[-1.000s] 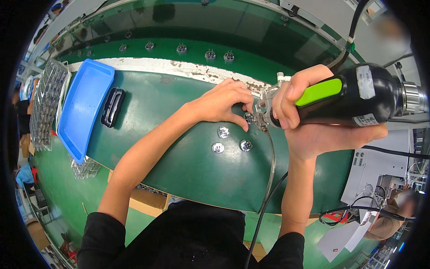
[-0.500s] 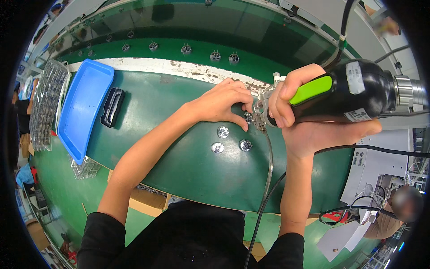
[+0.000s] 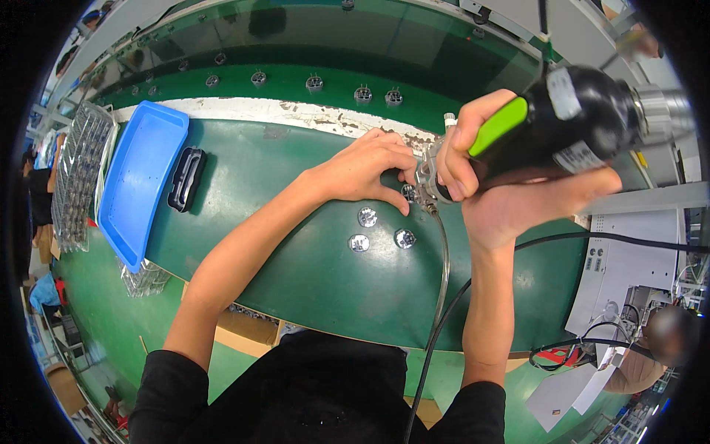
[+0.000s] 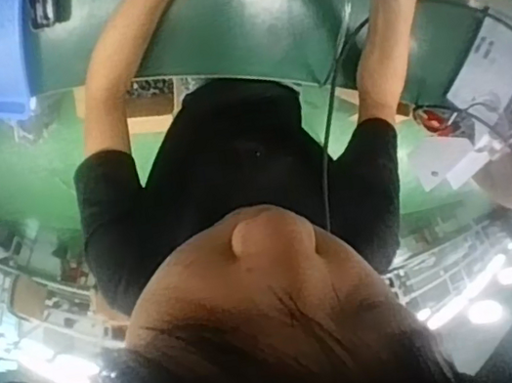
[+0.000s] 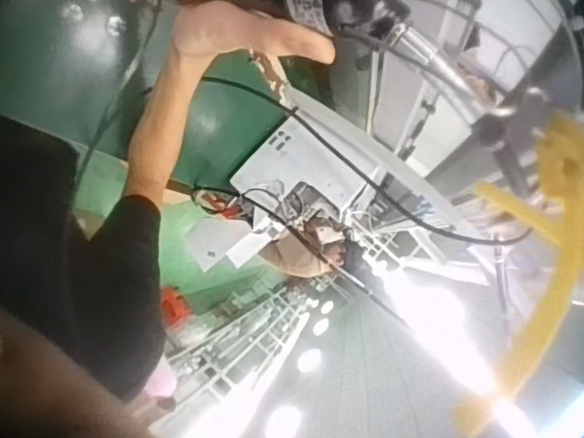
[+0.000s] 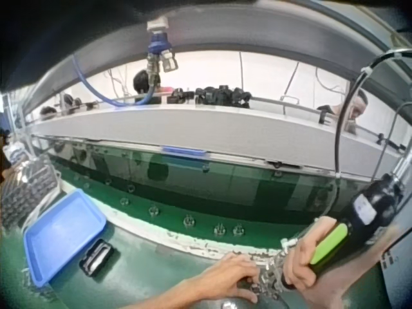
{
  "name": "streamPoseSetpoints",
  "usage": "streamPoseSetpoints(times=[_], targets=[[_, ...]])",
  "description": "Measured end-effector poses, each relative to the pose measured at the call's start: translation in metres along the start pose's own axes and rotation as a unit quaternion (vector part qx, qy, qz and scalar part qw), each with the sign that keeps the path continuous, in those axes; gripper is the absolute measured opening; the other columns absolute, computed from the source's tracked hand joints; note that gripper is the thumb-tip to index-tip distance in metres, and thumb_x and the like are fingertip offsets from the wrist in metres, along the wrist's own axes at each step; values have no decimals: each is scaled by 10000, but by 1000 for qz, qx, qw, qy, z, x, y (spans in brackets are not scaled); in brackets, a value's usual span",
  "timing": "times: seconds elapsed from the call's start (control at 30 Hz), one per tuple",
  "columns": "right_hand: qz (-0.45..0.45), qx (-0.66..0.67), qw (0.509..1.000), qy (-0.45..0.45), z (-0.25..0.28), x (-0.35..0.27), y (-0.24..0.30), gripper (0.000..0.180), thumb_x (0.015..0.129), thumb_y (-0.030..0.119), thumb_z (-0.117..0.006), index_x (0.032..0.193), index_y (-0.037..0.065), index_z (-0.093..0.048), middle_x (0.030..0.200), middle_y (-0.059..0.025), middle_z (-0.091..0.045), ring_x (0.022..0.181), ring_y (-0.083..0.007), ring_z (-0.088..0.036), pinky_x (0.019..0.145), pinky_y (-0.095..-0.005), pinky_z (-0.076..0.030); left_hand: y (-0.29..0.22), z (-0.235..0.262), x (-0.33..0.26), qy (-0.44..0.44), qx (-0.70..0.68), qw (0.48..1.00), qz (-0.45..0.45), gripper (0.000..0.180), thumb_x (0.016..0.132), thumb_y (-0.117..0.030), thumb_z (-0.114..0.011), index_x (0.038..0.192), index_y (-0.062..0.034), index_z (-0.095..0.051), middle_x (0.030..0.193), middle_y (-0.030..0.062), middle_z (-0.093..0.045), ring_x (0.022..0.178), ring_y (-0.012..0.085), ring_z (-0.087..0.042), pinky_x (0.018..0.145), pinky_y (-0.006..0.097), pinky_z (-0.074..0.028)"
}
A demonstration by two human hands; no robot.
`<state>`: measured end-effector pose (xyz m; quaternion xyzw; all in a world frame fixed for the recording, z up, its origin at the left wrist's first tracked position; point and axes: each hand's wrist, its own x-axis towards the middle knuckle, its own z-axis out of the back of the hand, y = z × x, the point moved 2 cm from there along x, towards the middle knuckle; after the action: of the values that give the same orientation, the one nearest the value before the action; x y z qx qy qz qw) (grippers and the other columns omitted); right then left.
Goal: The person assembles small metal and electronic components on a production line using a power screwdriver.
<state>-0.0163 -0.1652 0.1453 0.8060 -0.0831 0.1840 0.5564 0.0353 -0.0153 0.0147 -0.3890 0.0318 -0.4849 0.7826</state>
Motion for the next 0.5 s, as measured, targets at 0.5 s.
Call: streamPoseSetpoints(times=[0.5], targets=[[57, -33, 998, 25, 4, -16, 78, 997, 808, 953, -279, 975, 3, -529, 517, -12, -413, 422, -132, -408, 447, -278, -364, -20, 9, -36, -13, 21, 1000, -10, 440, 727, -464, -856, 954, -121, -701, 918, -4, -637, 1065, 218, -546, 997, 386, -353]])
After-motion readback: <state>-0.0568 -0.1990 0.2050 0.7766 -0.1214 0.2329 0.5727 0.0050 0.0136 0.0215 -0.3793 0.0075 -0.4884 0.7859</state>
